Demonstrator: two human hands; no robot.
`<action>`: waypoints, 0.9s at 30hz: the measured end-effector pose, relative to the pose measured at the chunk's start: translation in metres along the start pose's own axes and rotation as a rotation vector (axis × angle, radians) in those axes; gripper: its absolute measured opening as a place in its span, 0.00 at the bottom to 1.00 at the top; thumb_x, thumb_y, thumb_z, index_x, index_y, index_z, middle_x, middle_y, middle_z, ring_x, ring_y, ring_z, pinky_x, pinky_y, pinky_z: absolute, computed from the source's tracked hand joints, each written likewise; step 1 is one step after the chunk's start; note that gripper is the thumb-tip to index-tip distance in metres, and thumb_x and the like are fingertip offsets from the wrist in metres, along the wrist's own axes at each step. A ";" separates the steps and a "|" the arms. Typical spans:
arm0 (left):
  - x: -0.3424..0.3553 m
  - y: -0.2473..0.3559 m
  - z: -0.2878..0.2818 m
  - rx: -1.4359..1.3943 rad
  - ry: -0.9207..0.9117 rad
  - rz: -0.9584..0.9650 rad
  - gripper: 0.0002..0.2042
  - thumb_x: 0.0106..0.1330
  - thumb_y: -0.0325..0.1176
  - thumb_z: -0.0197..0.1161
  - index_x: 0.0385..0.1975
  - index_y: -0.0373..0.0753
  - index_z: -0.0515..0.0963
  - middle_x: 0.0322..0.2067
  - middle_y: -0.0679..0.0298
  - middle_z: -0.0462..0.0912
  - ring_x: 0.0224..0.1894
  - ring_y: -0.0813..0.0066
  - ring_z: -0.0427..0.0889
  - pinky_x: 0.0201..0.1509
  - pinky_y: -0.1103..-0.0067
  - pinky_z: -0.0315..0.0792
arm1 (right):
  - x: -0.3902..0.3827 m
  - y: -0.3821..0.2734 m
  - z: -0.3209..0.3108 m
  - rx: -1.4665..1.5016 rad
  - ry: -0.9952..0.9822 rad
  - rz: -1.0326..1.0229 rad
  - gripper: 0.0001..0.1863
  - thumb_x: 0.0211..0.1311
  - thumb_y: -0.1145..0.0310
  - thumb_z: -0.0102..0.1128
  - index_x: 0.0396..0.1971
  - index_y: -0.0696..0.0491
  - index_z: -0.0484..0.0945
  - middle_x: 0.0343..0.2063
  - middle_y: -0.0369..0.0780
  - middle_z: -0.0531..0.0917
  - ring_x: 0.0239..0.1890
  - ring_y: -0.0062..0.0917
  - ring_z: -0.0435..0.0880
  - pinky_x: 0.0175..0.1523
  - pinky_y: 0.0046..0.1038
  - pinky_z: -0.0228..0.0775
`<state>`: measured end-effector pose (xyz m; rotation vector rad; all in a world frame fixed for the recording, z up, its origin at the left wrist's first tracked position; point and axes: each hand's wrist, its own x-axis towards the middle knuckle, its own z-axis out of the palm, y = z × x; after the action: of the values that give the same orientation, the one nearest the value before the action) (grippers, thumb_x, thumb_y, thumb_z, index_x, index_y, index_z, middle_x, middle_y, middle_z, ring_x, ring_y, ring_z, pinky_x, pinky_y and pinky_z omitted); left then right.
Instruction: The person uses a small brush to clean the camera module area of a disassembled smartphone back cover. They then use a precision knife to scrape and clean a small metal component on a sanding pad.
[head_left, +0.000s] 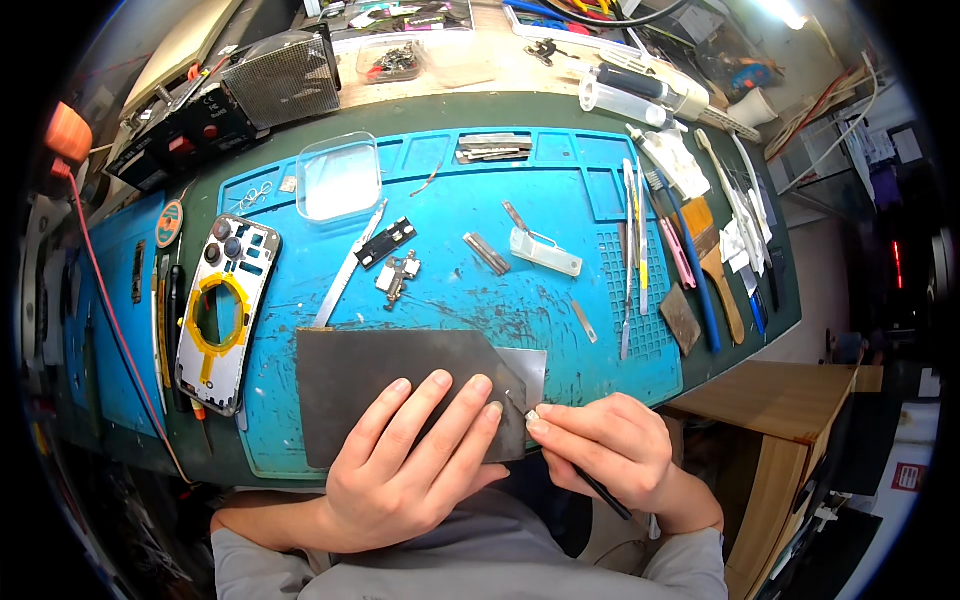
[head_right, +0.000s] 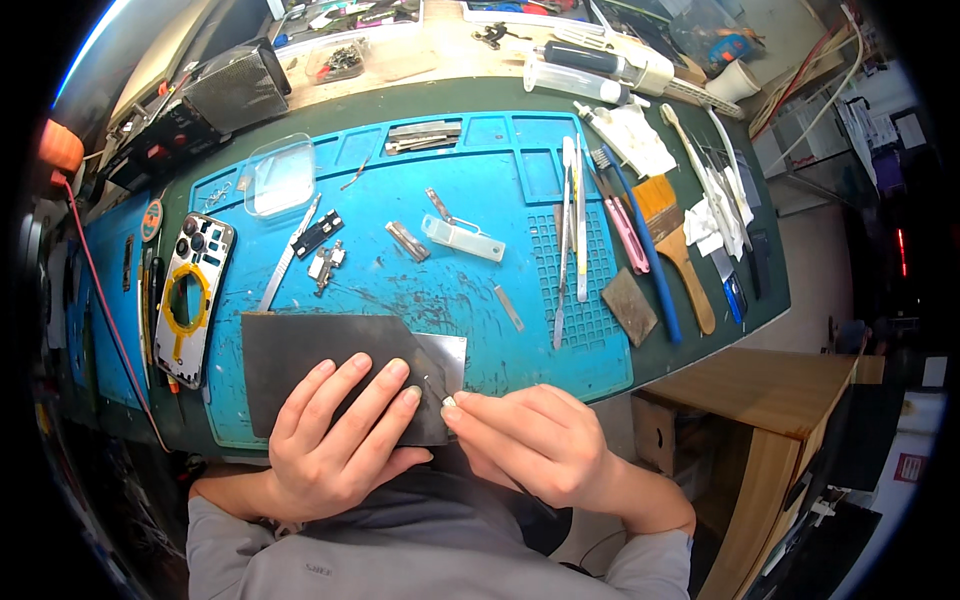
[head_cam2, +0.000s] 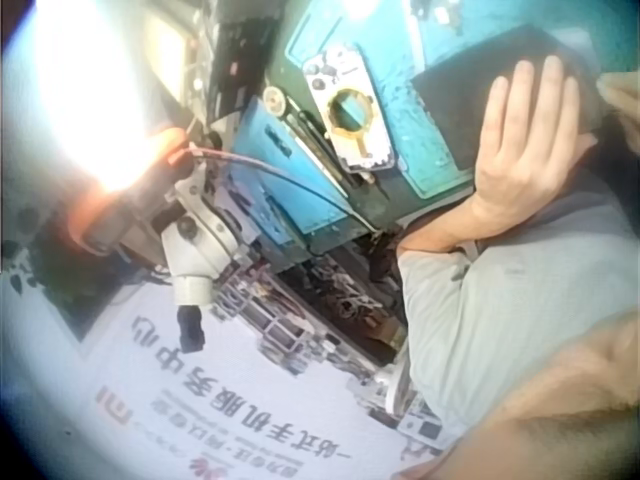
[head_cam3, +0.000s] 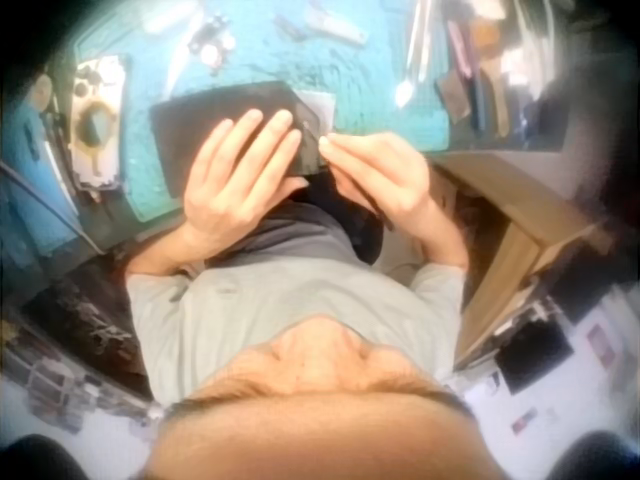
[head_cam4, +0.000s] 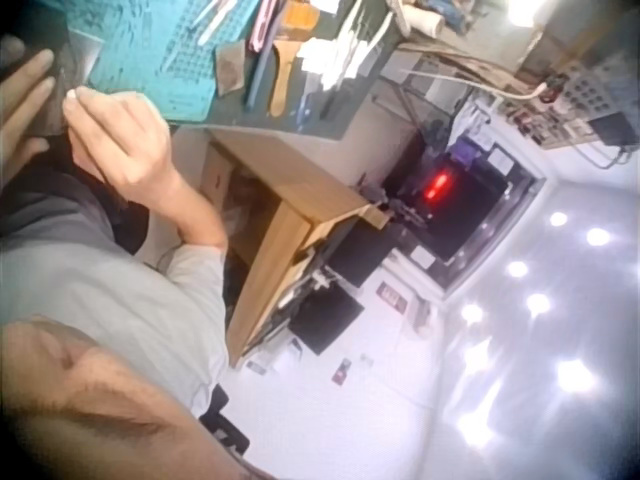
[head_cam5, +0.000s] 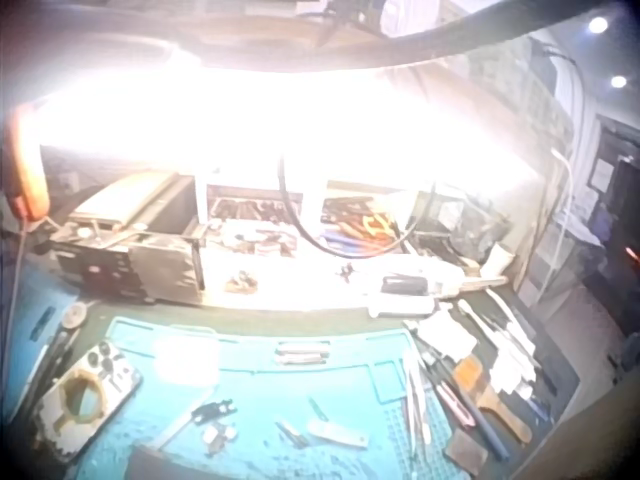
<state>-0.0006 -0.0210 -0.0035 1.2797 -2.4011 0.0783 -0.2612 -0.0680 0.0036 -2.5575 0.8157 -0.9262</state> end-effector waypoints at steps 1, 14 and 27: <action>0.000 0.000 0.000 -0.005 -0.007 0.005 0.24 0.76 0.56 0.66 0.56 0.41 0.89 0.61 0.59 0.89 0.66 0.54 0.84 0.73 0.60 0.74 | 0.000 0.000 0.001 -0.001 0.007 0.001 0.24 0.46 0.81 0.80 0.49 0.58 0.92 0.47 0.41 0.92 0.31 0.25 0.86 0.32 0.24 0.76; -0.001 0.001 0.000 -0.006 -0.003 -0.006 0.24 0.76 0.55 0.66 0.56 0.42 0.89 0.61 0.59 0.89 0.65 0.55 0.84 0.72 0.59 0.74 | 0.001 0.001 0.002 -0.007 0.003 0.002 0.24 0.45 0.81 0.79 0.49 0.59 0.91 0.49 0.42 0.91 0.31 0.26 0.86 0.33 0.25 0.79; 0.000 0.001 0.000 -0.004 -0.004 -0.004 0.24 0.76 0.55 0.66 0.57 0.42 0.89 0.61 0.59 0.89 0.66 0.55 0.84 0.73 0.59 0.74 | 0.001 0.001 0.000 -0.017 0.008 0.014 0.23 0.46 0.82 0.78 0.48 0.59 0.92 0.47 0.41 0.92 0.31 0.26 0.86 0.33 0.25 0.79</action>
<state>-0.0011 -0.0206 -0.0036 1.2845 -2.4003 0.0696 -0.2608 -0.0696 0.0041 -2.5607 0.8461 -0.9297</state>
